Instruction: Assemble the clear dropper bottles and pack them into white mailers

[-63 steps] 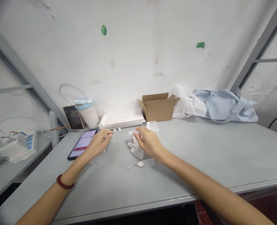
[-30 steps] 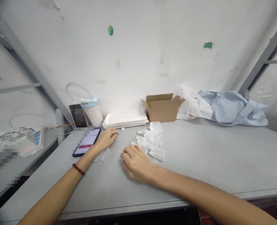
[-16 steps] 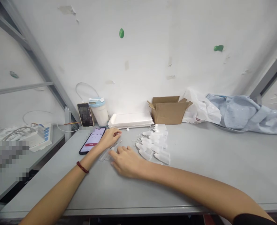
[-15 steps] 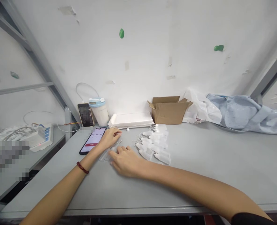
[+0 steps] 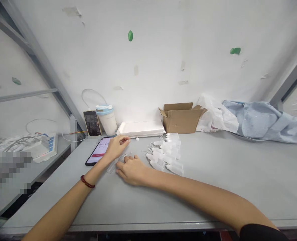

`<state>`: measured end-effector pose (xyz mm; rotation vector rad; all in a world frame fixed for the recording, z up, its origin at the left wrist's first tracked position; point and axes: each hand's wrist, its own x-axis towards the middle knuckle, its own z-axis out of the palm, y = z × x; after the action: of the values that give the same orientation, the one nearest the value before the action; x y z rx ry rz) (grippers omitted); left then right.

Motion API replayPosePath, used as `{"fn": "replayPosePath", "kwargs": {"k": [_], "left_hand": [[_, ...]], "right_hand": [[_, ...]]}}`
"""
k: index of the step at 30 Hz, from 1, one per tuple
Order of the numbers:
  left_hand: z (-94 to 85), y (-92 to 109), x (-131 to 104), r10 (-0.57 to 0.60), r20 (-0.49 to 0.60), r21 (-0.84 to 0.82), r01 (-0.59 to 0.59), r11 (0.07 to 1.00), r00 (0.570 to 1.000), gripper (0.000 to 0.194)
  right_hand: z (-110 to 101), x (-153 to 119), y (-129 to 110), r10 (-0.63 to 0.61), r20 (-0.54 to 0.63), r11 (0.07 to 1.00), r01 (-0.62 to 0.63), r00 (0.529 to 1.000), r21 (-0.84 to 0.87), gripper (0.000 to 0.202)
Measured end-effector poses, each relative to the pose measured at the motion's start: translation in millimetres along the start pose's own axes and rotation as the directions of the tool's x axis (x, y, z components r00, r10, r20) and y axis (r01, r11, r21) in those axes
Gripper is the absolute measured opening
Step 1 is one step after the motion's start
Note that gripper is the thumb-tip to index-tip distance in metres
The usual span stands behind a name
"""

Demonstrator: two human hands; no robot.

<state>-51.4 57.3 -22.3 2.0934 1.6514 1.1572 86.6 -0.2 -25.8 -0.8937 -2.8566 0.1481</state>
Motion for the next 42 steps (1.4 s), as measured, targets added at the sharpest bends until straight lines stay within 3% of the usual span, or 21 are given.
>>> {"fn": "replayPosePath", "kwargs": {"k": [8,13,16,20,26,29,36,42], "left_hand": [[-2.7,4,-3,-0.115,0.042,-0.211,0.121,0.970,0.993,0.020],[-5.1,12,-7,-0.188,0.077,-0.358,0.203,0.911,0.979,0.025],[-7.9,23,-10,-0.272,0.093,-0.476,0.283,0.833,0.958,0.026],[-10.0,33,-14,-0.317,0.165,-0.565,0.353,0.746,0.934,0.027],[-9.4,36,-20,-0.187,0.388,-0.621,0.407,0.670,0.902,0.027],[-10.8,40,-23,-0.106,0.450,-0.660,0.410,0.630,0.887,0.024],[-13.6,50,-26,-0.050,0.469,-0.608,0.363,0.706,0.882,0.021],[-11.9,54,-28,-0.048,0.433,-0.562,0.311,0.766,0.900,0.019]], "right_hand": [[-6,-23,11,0.027,-0.046,1.000,-0.027,0.999,-0.012,0.023],[-7,-41,26,0.011,-0.208,0.997,-0.026,0.978,-0.071,0.019],[-6,-52,34,0.005,-0.335,0.999,-0.017,0.942,-0.035,0.020],[-7,-61,40,0.036,-0.409,0.999,-0.023,0.912,0.038,0.023],[-11,-70,38,0.059,-0.426,0.966,0.056,0.903,0.252,0.022],[-14,-72,34,0.109,-0.405,0.923,0.060,0.908,0.381,0.022],[-21,-74,31,0.291,-0.336,0.767,-0.009,0.896,0.641,0.012],[-24,-75,33,0.394,-0.269,0.643,-0.055,0.879,0.764,0.011]]}}
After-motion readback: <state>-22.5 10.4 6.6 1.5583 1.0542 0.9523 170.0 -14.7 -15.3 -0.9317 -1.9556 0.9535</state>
